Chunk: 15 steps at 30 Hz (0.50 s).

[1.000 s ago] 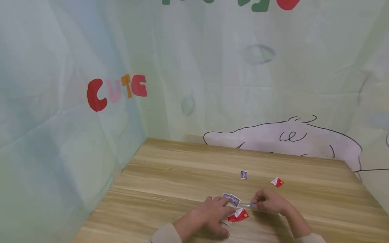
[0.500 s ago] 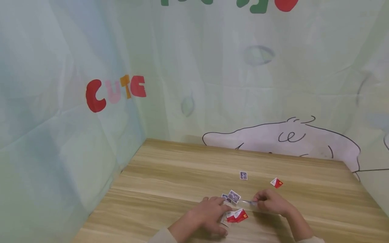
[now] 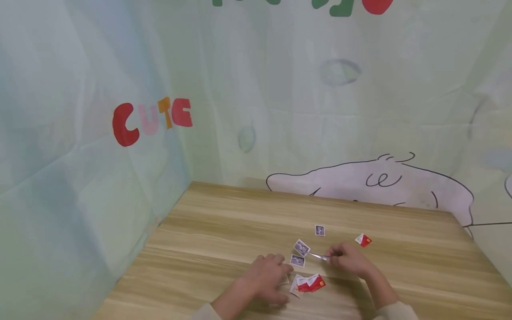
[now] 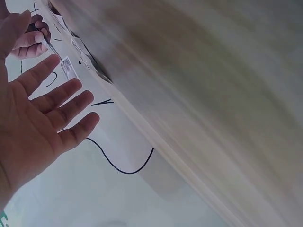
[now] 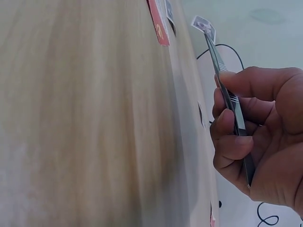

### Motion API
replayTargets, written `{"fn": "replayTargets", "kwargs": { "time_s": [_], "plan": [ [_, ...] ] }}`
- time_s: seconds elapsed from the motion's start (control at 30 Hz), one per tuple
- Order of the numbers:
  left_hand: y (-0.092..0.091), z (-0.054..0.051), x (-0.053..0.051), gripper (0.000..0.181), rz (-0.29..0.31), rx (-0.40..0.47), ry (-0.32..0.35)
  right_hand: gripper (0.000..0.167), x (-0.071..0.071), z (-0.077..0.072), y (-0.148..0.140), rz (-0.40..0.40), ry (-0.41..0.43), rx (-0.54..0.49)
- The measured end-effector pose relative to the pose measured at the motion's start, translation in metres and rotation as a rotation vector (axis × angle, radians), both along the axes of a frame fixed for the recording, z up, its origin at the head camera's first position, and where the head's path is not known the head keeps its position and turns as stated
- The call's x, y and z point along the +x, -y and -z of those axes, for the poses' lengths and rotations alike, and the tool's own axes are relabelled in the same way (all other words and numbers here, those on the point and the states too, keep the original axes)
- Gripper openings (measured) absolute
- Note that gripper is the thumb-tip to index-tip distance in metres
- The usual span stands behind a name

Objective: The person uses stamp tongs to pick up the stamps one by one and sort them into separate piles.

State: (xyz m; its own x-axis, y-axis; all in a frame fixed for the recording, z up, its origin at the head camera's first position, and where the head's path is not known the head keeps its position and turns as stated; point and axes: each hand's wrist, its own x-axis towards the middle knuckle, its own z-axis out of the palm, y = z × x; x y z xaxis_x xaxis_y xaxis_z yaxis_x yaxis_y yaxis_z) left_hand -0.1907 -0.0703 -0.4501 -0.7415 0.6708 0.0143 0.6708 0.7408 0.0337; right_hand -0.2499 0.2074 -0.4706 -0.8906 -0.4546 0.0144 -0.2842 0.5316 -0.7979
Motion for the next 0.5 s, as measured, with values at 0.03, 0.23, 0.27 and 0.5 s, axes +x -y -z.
{"fn": "replayTargets", "kwargs": {
  "time_s": [0.03, 0.23, 0.27, 0.5],
  "plan": [
    [0.001, 0.000, 0.000, 0.064, 0.001, 0.002, -0.002, 0.010, -0.001, 0.000, 0.001, 0.011, -0.001, 0.011],
    [0.008, 0.001, 0.001, 0.064, 0.010, 0.020, 0.010, 0.010, -0.007, 0.003, 0.007, 0.046, -0.008, 0.033],
    [0.009, 0.001, 0.001, 0.064, 0.011, 0.026, 0.011, 0.010, -0.007, 0.003, 0.008, 0.054, -0.006, 0.032],
    [0.015, 0.001, -0.004, 0.066, 0.013, 0.045, 0.009, 0.011, -0.010, 0.002, 0.014, 0.160, 0.036, 0.045]
  ]
}}
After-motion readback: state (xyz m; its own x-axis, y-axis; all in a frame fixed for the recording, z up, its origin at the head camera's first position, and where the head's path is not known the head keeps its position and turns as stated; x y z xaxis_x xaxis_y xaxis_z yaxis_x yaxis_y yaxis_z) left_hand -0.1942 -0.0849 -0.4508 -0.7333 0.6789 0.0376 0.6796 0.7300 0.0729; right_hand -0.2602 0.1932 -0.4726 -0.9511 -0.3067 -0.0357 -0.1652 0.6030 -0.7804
